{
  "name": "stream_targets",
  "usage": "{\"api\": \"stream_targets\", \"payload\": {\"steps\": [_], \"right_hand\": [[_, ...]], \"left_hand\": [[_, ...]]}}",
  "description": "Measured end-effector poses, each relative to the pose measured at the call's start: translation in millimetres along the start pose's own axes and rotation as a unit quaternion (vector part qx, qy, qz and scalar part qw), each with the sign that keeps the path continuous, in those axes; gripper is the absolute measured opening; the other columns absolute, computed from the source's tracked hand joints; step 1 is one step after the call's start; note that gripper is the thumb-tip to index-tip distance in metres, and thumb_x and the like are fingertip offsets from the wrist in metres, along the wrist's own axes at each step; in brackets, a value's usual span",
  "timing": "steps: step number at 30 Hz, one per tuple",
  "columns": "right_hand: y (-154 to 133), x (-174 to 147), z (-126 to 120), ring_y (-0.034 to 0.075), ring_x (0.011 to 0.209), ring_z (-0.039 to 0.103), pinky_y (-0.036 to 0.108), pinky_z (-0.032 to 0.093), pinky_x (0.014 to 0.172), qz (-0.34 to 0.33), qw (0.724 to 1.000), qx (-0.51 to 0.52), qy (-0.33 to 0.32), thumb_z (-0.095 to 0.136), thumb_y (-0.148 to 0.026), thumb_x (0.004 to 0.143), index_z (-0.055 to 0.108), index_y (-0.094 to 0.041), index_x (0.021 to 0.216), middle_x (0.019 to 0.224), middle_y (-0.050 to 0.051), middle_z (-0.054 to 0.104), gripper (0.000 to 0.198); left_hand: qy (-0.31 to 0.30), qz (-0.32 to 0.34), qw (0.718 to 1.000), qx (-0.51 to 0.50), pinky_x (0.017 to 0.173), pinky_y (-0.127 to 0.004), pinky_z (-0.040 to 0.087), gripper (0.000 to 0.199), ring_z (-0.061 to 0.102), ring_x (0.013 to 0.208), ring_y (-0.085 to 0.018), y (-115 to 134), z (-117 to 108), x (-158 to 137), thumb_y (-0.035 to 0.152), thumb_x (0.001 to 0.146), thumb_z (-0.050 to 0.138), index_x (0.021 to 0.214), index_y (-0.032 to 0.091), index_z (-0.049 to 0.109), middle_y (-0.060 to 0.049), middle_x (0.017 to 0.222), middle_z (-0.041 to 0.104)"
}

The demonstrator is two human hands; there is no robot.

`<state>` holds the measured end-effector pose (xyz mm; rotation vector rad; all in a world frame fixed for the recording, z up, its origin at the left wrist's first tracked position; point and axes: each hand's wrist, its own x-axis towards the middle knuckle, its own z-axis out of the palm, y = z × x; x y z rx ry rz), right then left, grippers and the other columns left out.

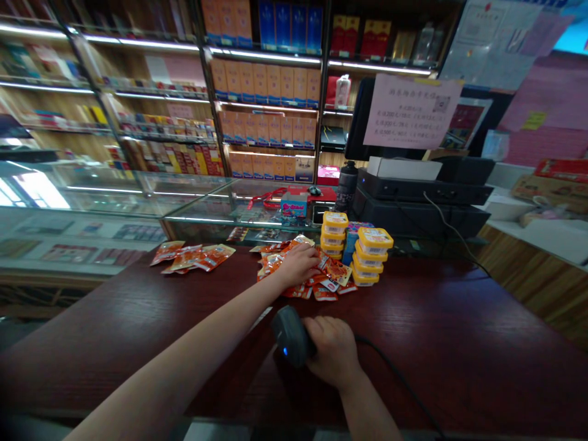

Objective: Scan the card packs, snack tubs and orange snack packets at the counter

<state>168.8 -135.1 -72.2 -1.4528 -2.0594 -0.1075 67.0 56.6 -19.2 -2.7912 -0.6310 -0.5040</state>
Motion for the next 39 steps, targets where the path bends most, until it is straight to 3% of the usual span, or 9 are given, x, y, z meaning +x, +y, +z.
{"api": "stream_targets", "payload": {"steps": [10, 15, 18, 21, 23, 30, 35, 37, 39], "right_hand": [[2, -7, 4, 0.021, 0.077, 0.060, 0.031, 0.037, 0.069, 0.000, 1.000, -0.002, -0.019, 0.053, -0.016, 0.070, 0.063, -0.018, 0.097, 0.083, 0.006, 0.067, 0.028], [8, -12, 7, 0.020, 0.078, 0.061, 0.031, 0.040, 0.070, -0.023, 0.999, 0.002, -0.025, 0.051, -0.016, 0.073, 0.062, -0.018, 0.102, 0.086, 0.007, 0.068, 0.031], [10, -13, 9, 0.021, 0.078, 0.062, 0.032, 0.041, 0.070, -0.028, 0.999, -0.002, -0.025, 0.050, -0.015, 0.074, 0.062, -0.018, 0.102, 0.087, 0.007, 0.069, 0.031], [11, -13, 11, 0.021, 0.077, 0.062, 0.032, 0.043, 0.069, -0.029, 0.999, -0.015, -0.023, 0.050, -0.015, 0.073, 0.062, -0.019, 0.100, 0.086, 0.006, 0.069, 0.030], [11, -13, 12, 0.021, 0.076, 0.062, 0.031, 0.043, 0.069, -0.027, 0.999, -0.016, -0.021, 0.050, -0.014, 0.072, 0.063, -0.019, 0.099, 0.086, 0.007, 0.069, 0.030], [11, -12, 12, 0.021, 0.077, 0.062, 0.032, 0.044, 0.071, -0.024, 0.999, -0.009, -0.028, 0.051, -0.015, 0.073, 0.063, -0.018, 0.101, 0.087, 0.008, 0.069, 0.031], [9, -12, 11, 0.021, 0.077, 0.062, 0.031, 0.042, 0.070, -0.035, 0.999, -0.025, -0.023, 0.051, -0.014, 0.072, 0.062, -0.017, 0.101, 0.087, 0.007, 0.068, 0.032], [7, -11, 11, 0.021, 0.077, 0.062, 0.031, 0.042, 0.070, -0.037, 0.999, -0.028, -0.027, 0.050, -0.014, 0.073, 0.062, -0.017, 0.102, 0.086, 0.007, 0.068, 0.031], [4, -10, 10, 0.021, 0.078, 0.063, 0.031, 0.043, 0.071, -0.035, 0.998, -0.029, -0.039, 0.050, -0.013, 0.074, 0.062, -0.017, 0.102, 0.087, 0.007, 0.069, 0.031]], "left_hand": [[0.025, -0.020, 0.999, 0.008, 0.092, -0.036, 0.039, 0.024, 0.049, 0.105, -0.022, -14, -12, -40, 0.030, 0.090, 0.048, 0.099, 0.021, 0.068, -0.008, 0.101, 0.062], [0.072, -0.163, 0.984, 0.017, 0.092, -0.037, 0.038, 0.027, 0.050, 0.104, -0.021, -46, -21, -93, 0.028, 0.091, 0.044, 0.108, 0.023, 0.065, -0.007, 0.105, 0.063], [0.093, -0.346, 0.932, 0.051, 0.093, -0.039, 0.037, 0.029, 0.050, 0.107, -0.025, -73, -24, -127, 0.024, 0.090, 0.042, 0.108, 0.022, 0.064, -0.010, 0.105, 0.063], [0.062, -0.543, 0.831, 0.107, 0.094, -0.046, 0.034, 0.031, 0.047, 0.114, -0.032, -98, -24, -152, 0.020, 0.088, 0.041, 0.109, 0.014, 0.062, -0.018, 0.114, 0.059], [0.022, -0.609, 0.785, 0.113, 0.095, -0.051, 0.032, 0.032, 0.046, 0.117, -0.036, -109, -24, -164, 0.017, 0.087, 0.038, 0.109, 0.012, 0.061, -0.022, 0.116, 0.059], [0.004, -0.614, 0.783, 0.102, 0.092, -0.046, 0.038, 0.036, 0.049, 0.115, -0.036, -109, -38, -170, 0.020, 0.080, 0.053, 0.114, 0.012, 0.054, -0.022, 0.120, 0.057], [0.003, -0.655, 0.753, -0.057, 0.083, -0.039, 0.047, 0.034, 0.060, 0.105, -0.035, -109, -50, -174, 0.021, 0.068, 0.067, 0.100, 0.012, 0.060, -0.021, 0.111, 0.063], [0.053, -0.650, 0.745, -0.141, 0.079, -0.039, 0.049, 0.023, 0.064, 0.096, -0.033, -104, -47, -180, 0.020, 0.065, 0.068, 0.087, 0.013, 0.061, -0.017, 0.097, 0.067], [0.167, -0.632, 0.713, -0.253, 0.073, -0.037, 0.052, 0.020, 0.067, 0.085, -0.028, -94, -38, -185, 0.021, 0.064, 0.069, 0.080, 0.014, 0.060, -0.011, 0.084, 0.069]]}}
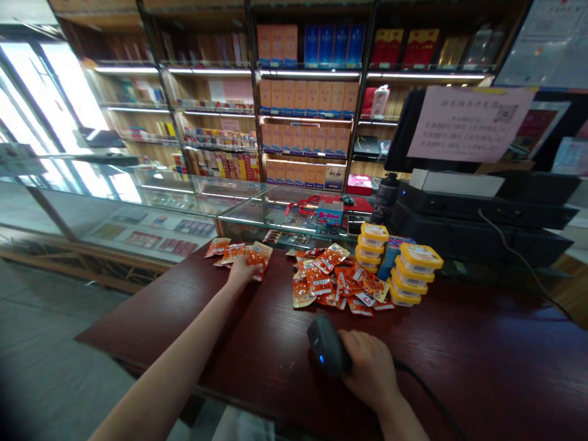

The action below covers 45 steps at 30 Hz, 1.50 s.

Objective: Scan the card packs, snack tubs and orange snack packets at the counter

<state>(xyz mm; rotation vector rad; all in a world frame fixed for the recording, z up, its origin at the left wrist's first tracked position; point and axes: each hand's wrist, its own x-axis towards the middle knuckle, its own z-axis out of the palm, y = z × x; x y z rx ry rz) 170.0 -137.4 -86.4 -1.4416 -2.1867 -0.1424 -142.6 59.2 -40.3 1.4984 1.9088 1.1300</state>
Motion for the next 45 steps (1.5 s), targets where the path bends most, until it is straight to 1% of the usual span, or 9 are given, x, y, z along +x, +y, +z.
{"api": "stream_targets", "payload": {"steps": [4, 8, 13, 19, 25, 35, 37, 41, 45], "right_hand": [[-9, 9, -8, 0.022, 0.081, 0.066, 0.032, 0.046, 0.071, 0.039, 0.998, 0.025, -0.038, 0.050, -0.011, 0.068, 0.064, -0.019, 0.100, 0.091, 0.007, 0.071, 0.035], [-21, 28, -18, 0.024, 0.083, 0.068, 0.032, 0.049, 0.073, 0.110, 0.982, 0.151, -0.035, 0.056, -0.021, 0.073, 0.066, -0.023, 0.100, 0.091, 0.005, 0.073, 0.029], [-43, 60, -25, 0.025, 0.093, 0.066, 0.037, 0.051, 0.085, 0.143, 0.930, 0.340, 0.011, 0.069, -0.037, 0.071, 0.066, -0.018, 0.108, 0.103, 0.009, 0.072, 0.042], [-72, 80, -25, 0.022, 0.068, 0.066, 0.031, 0.053, 0.060, 0.161, 0.893, 0.420, 0.006, 0.072, -0.041, 0.068, 0.071, -0.017, 0.092, 0.075, 0.005, 0.072, 0.034], [-78, 82, -20, 0.015, 0.044, 0.054, 0.025, 0.044, 0.043, 0.173, 0.897, 0.406, -0.003, 0.069, -0.042, 0.071, 0.070, -0.015, 0.083, 0.045, 0.000, 0.059, 0.030], [-83, 84, -24, 0.016, 0.043, 0.055, 0.025, 0.045, 0.045, 0.181, 0.909, 0.376, -0.010, 0.065, -0.041, 0.073, 0.070, -0.016, 0.076, 0.044, 0.000, 0.058, 0.026], [-84, 84, -23, 0.019, 0.052, 0.062, 0.027, 0.049, 0.051, 0.178, 0.910, 0.374, -0.007, 0.065, -0.040, 0.073, 0.070, -0.016, 0.076, 0.050, 0.002, 0.063, 0.024], [-81, 83, -22, 0.024, 0.083, 0.069, 0.031, 0.053, 0.072, 0.158, 0.913, 0.375, 0.014, 0.067, -0.039, 0.072, 0.070, -0.018, 0.088, 0.086, 0.008, 0.074, 0.027], [-67, 69, -23, 0.025, 0.086, 0.068, 0.033, 0.050, 0.072, 0.133, 0.968, 0.215, 0.008, 0.066, -0.033, 0.070, 0.067, -0.021, 0.099, 0.090, 0.006, 0.073, 0.031]], "left_hand": [[-0.001, 0.012, 0.945, -0.327, 0.066, -0.033, 0.055, 0.031, 0.067, 0.068, -0.020, -10, 17, -26, 0.026, 0.057, 0.074, 0.082, 0.013, 0.060, -0.005, 0.077, 0.069], [0.004, 0.033, 0.913, -0.407, 0.066, -0.035, 0.058, 0.043, 0.067, 0.067, -0.019, -8, 28, -44, 0.028, 0.051, 0.081, 0.084, 0.011, 0.060, -0.006, 0.078, 0.070], [0.010, 0.025, 0.915, -0.402, 0.061, -0.035, 0.058, 0.044, 0.067, 0.067, -0.019, -7, 34, -51, 0.027, 0.055, 0.080, 0.091, 0.013, 0.059, -0.006, 0.081, 0.069], [0.043, 0.060, 0.948, -0.309, 0.071, -0.035, 0.058, 0.032, 0.068, 0.076, -0.020, -12, 36, -50, 0.019, 0.060, 0.076, 0.088, 0.013, 0.062, -0.007, 0.084, 0.070], [0.060, 0.082, 0.949, -0.299, 0.072, -0.039, 0.058, 0.031, 0.068, 0.079, -0.023, -8, 34, -53, 0.020, 0.059, 0.078, 0.086, 0.013, 0.064, -0.009, 0.086, 0.071], [0.069, 0.086, 0.961, -0.255, 0.076, -0.038, 0.056, 0.029, 0.067, 0.079, -0.021, -12, 36, -50, 0.019, 0.062, 0.076, 0.087, 0.013, 0.064, -0.009, 0.088, 0.071], [0.067, 0.086, 0.959, -0.260, 0.077, -0.036, 0.055, 0.028, 0.067, 0.078, -0.019, -12, 37, -50, 0.018, 0.062, 0.075, 0.087, 0.014, 0.063, -0.006, 0.085, 0.070], [0.058, 0.078, 0.952, -0.292, 0.073, -0.032, 0.056, 0.029, 0.066, 0.075, -0.017, -10, 36, -53, 0.016, 0.061, 0.074, 0.087, 0.015, 0.061, -0.003, 0.081, 0.070], [0.055, 0.078, 0.941, -0.324, 0.072, -0.034, 0.056, 0.031, 0.067, 0.076, -0.018, -6, 34, -55, 0.018, 0.063, 0.073, 0.091, 0.015, 0.061, -0.004, 0.084, 0.070]]}}
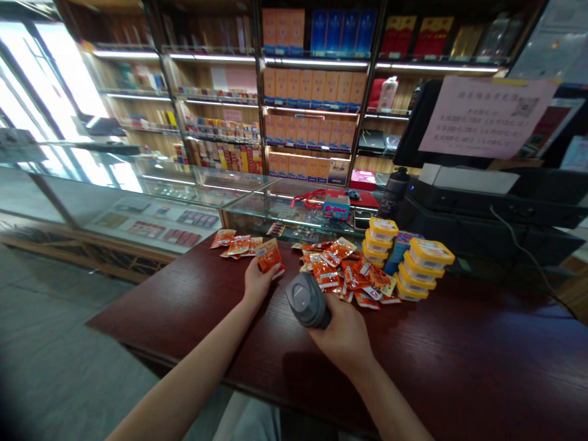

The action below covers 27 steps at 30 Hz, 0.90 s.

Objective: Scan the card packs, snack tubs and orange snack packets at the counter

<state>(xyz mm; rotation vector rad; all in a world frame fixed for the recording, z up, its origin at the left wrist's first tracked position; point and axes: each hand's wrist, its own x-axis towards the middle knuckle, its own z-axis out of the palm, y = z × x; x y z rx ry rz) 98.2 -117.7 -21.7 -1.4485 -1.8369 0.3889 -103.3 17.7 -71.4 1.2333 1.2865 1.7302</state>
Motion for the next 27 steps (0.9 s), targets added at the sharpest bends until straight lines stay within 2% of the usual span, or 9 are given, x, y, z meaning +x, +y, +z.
{"api": "stream_targets", "payload": {"steps": [2, 5, 9, 11, 16, 19, 23, 27], "right_hand": [[12, -9, -5, 0.025, 0.083, 0.067, 0.031, 0.048, 0.069, -0.029, 0.994, -0.102, 0.003, 0.061, -0.027, 0.072, 0.065, -0.023, 0.101, 0.089, 0.004, 0.073, 0.030], [36, -23, -9, 0.022, 0.080, 0.066, 0.029, 0.045, 0.068, -0.105, 0.976, -0.192, 0.012, 0.056, -0.021, 0.072, 0.063, -0.020, 0.101, 0.090, 0.006, 0.071, 0.030], [68, -36, -5, 0.021, 0.078, 0.064, 0.030, 0.043, 0.071, -0.161, 0.952, -0.257, 0.043, 0.049, -0.013, 0.072, 0.062, -0.014, 0.104, 0.086, 0.008, 0.069, 0.034], [77, -38, -2, 0.021, 0.077, 0.063, 0.031, 0.043, 0.070, -0.190, 0.943, -0.269, 0.046, 0.049, -0.012, 0.072, 0.062, -0.014, 0.104, 0.086, 0.008, 0.069, 0.034], [81, -41, 2, 0.021, 0.075, 0.061, 0.032, 0.042, 0.070, -0.176, 0.953, -0.235, 0.077, 0.049, -0.014, 0.073, 0.061, -0.015, 0.103, 0.085, 0.008, 0.068, 0.032], [78, -41, 3, 0.021, 0.077, 0.061, 0.032, 0.042, 0.071, -0.165, 0.962, -0.204, 0.075, 0.049, -0.015, 0.072, 0.060, -0.017, 0.102, 0.085, 0.008, 0.067, 0.031], [79, -40, 3, 0.021, 0.076, 0.060, 0.032, 0.040, 0.071, -0.150, 0.968, -0.186, 0.072, 0.050, -0.015, 0.073, 0.060, -0.018, 0.102, 0.082, 0.006, 0.066, 0.030], [82, -39, 6, 0.020, 0.073, 0.060, 0.032, 0.039, 0.068, -0.132, 0.973, -0.175, 0.065, 0.052, -0.017, 0.073, 0.059, -0.019, 0.101, 0.080, 0.004, 0.065, 0.029]], "left_hand": [[0.007, 0.013, 1.000, 0.010, 0.076, -0.035, 0.055, 0.031, 0.066, 0.078, -0.019, 1, -1, 1, 0.020, 0.062, 0.074, 0.091, 0.015, 0.062, -0.004, 0.085, 0.070], [0.013, 0.034, 0.999, 0.034, 0.077, -0.034, 0.055, 0.032, 0.066, 0.081, -0.019, 2, -1, 2, 0.022, 0.061, 0.076, 0.090, 0.015, 0.064, -0.004, 0.087, 0.069], [-0.022, -0.017, 1.000, -0.010, 0.052, -0.026, 0.053, 0.042, 0.064, 0.067, -0.017, 4, 1, 1, 0.030, 0.060, 0.077, 0.094, 0.015, 0.058, -0.005, 0.087, 0.068], [-0.031, -0.039, 0.998, -0.035, 0.046, -0.023, 0.050, 0.043, 0.064, 0.066, -0.017, 4, 2, 0, 0.033, 0.061, 0.076, 0.094, 0.014, 0.055, -0.007, 0.090, 0.068], [-0.057, -0.034, 0.996, -0.061, 0.056, -0.027, 0.055, 0.036, 0.066, 0.077, -0.018, 7, 3, 7, 0.034, 0.070, 0.067, 0.100, 0.016, 0.056, -0.007, 0.098, 0.067], [-0.067, 0.017, 0.998, -0.006, 0.065, -0.028, 0.055, 0.027, 0.066, 0.077, -0.017, 15, 11, 21, 0.028, 0.069, 0.066, 0.093, 0.016, 0.063, -0.005, 0.090, 0.069], [-0.098, 0.095, 0.986, 0.095, 0.069, -0.028, 0.052, 0.006, 0.064, 0.069, -0.016, 21, 36, 45, 0.022, 0.068, 0.065, 0.072, 0.017, 0.067, -0.002, 0.072, 0.069], [-0.150, 0.132, 0.969, 0.144, 0.068, -0.028, 0.050, 0.008, 0.064, 0.070, -0.017, 18, 68, 58, 0.017, 0.069, 0.062, 0.070, 0.018, 0.070, -0.002, 0.071, 0.069]]}}
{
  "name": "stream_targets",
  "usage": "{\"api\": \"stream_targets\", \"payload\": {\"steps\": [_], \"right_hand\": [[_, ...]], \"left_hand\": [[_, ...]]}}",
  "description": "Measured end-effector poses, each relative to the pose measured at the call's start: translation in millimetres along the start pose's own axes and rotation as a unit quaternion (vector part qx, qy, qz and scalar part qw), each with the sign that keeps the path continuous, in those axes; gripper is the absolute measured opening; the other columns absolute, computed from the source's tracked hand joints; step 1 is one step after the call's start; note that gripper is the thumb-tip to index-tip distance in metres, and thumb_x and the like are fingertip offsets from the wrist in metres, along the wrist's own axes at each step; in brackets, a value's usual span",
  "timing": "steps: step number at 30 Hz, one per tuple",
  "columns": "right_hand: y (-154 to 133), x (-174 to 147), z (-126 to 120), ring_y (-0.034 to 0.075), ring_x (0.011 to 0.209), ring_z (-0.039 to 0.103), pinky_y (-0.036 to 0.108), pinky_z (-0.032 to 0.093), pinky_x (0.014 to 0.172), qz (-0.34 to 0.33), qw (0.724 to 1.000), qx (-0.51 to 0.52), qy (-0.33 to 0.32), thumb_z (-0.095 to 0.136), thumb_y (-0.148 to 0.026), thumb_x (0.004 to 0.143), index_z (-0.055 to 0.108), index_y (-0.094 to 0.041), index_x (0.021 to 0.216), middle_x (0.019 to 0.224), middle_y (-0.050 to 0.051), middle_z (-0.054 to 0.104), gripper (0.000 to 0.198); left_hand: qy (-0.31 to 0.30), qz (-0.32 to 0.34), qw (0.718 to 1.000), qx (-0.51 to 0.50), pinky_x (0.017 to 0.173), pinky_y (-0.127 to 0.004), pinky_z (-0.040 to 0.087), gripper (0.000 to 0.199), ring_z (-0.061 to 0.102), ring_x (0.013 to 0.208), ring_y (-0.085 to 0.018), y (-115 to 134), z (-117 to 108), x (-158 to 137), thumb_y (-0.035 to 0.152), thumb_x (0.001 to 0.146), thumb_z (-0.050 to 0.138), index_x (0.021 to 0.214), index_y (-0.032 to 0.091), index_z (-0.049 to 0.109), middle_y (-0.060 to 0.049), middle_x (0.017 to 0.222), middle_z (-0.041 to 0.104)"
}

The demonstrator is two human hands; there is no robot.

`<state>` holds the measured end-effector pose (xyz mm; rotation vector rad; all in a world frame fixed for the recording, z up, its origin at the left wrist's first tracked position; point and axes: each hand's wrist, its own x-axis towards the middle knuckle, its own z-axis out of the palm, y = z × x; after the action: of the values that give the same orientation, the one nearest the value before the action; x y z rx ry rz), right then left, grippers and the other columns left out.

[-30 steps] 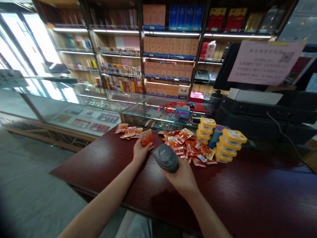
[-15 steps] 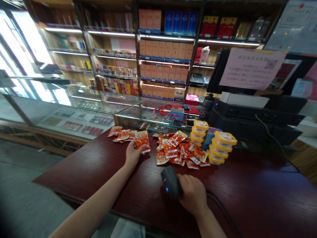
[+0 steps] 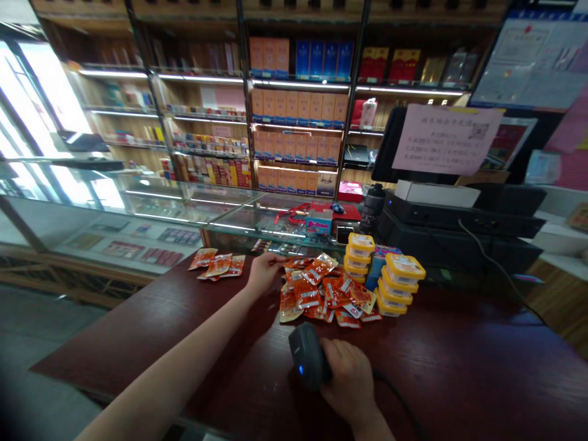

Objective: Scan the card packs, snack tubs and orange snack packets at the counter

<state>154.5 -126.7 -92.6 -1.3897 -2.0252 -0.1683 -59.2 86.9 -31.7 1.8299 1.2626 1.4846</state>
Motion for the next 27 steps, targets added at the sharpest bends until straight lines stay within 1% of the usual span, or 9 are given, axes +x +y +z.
{"api": "stream_targets", "payload": {"steps": [3, 5, 7, 10, 14, 17, 20, 24, 27], "right_hand": [[2, -1, 2, 0.020, 0.073, 0.059, 0.032, 0.037, 0.067, 0.004, 1.000, -0.004, -0.002, 0.051, -0.015, 0.072, 0.058, -0.019, 0.102, 0.080, 0.004, 0.064, 0.031], [4, -1, 3, 0.021, 0.074, 0.059, 0.032, 0.037, 0.068, 0.001, 1.000, -0.008, -0.004, 0.051, -0.013, 0.071, 0.058, -0.019, 0.102, 0.081, 0.004, 0.064, 0.032], [6, -1, 3, 0.020, 0.074, 0.059, 0.031, 0.037, 0.067, -0.008, 1.000, -0.010, -0.008, 0.052, -0.014, 0.073, 0.058, -0.020, 0.104, 0.081, 0.003, 0.064, 0.032], [6, 0, 2, 0.019, 0.073, 0.059, 0.030, 0.037, 0.067, -0.019, 1.000, -0.016, -0.010, 0.054, -0.016, 0.073, 0.057, -0.020, 0.105, 0.081, 0.003, 0.065, 0.032], [6, -1, 1, 0.020, 0.073, 0.060, 0.031, 0.038, 0.066, -0.014, 1.000, -0.019, -0.021, 0.055, -0.016, 0.071, 0.058, -0.020, 0.103, 0.080, 0.002, 0.064, 0.032], [7, -2, 2, 0.020, 0.075, 0.060, 0.031, 0.038, 0.067, -0.022, 0.999, -0.021, -0.029, 0.055, -0.017, 0.072, 0.058, -0.020, 0.105, 0.082, 0.003, 0.065, 0.033], [9, -2, 3, 0.020, 0.075, 0.060, 0.030, 0.038, 0.067, -0.030, 0.999, -0.019, -0.031, 0.055, -0.018, 0.074, 0.057, -0.020, 0.106, 0.082, 0.003, 0.065, 0.032], [9, -2, 1, 0.019, 0.074, 0.060, 0.030, 0.038, 0.066, -0.030, 0.999, -0.009, -0.031, 0.055, -0.018, 0.075, 0.057, -0.020, 0.105, 0.081, 0.003, 0.064, 0.029], [8, -1, -1, 0.019, 0.074, 0.060, 0.030, 0.038, 0.067, -0.034, 0.999, -0.004, -0.033, 0.055, -0.018, 0.075, 0.056, -0.019, 0.106, 0.082, 0.003, 0.065, 0.031]], "left_hand": [[-0.053, 0.031, 0.996, 0.070, 0.073, -0.029, 0.050, 0.011, 0.065, 0.075, -0.018, 1, 19, 6, 0.014, 0.071, 0.062, 0.072, 0.019, 0.072, -0.004, 0.076, 0.071], [-0.065, 0.040, 0.991, 0.112, 0.077, -0.031, 0.050, 0.012, 0.065, 0.079, -0.019, 1, 30, 5, 0.014, 0.072, 0.063, 0.075, 0.019, 0.073, -0.005, 0.080, 0.072], [-0.070, 0.040, 0.990, 0.114, 0.081, -0.032, 0.050, 0.015, 0.066, 0.082, -0.019, 0, 37, 3, 0.014, 0.074, 0.062, 0.079, 0.020, 0.074, -0.005, 0.084, 0.073], [-0.079, 0.062, 0.992, 0.075, 0.089, -0.034, 0.049, 0.021, 0.066, 0.094, -0.019, -4, 44, -3, 0.011, 0.076, 0.059, 0.085, 0.022, 0.075, -0.005, 0.097, 0.073], [-0.111, 0.087, 0.989, 0.052, 0.096, -0.036, 0.048, 0.028, 0.065, 0.101, -0.019, -8, 46, -15, 0.010, 0.079, 0.055, 0.094, 0.023, 0.074, -0.005, 0.102, 0.072], [-0.129, 0.092, 0.986, 0.049, 0.098, -0.038, 0.047, 0.025, 0.064, 0.104, -0.019, -9, 45, -22, 0.013, 0.081, 0.055, 0.097, 0.022, 0.073, -0.006, 0.106, 0.071], [-0.126, 0.097, 0.986, 0.042, 0.099, -0.039, 0.046, 0.024, 0.063, 0.107, -0.021, -7, 45, -25, 0.015, 0.079, 0.060, 0.099, 0.021, 0.072, -0.007, 0.109, 0.070], [-0.112, 0.097, 0.988, 0.031, 0.100, -0.040, 0.045, 0.036, 0.061, 0.109, -0.021, -5, 44, -27, 0.014, 0.074, 0.066, 0.109, 0.021, 0.068, -0.008, 0.113, 0.068], [-0.102, 0.099, 0.989, 0.033, 0.103, -0.041, 0.042, 0.041, 0.058, 0.113, -0.023, -6, 43, -29, 0.015, 0.073, 0.068, 0.113, 0.019, 0.066, -0.011, 0.118, 0.065]]}}
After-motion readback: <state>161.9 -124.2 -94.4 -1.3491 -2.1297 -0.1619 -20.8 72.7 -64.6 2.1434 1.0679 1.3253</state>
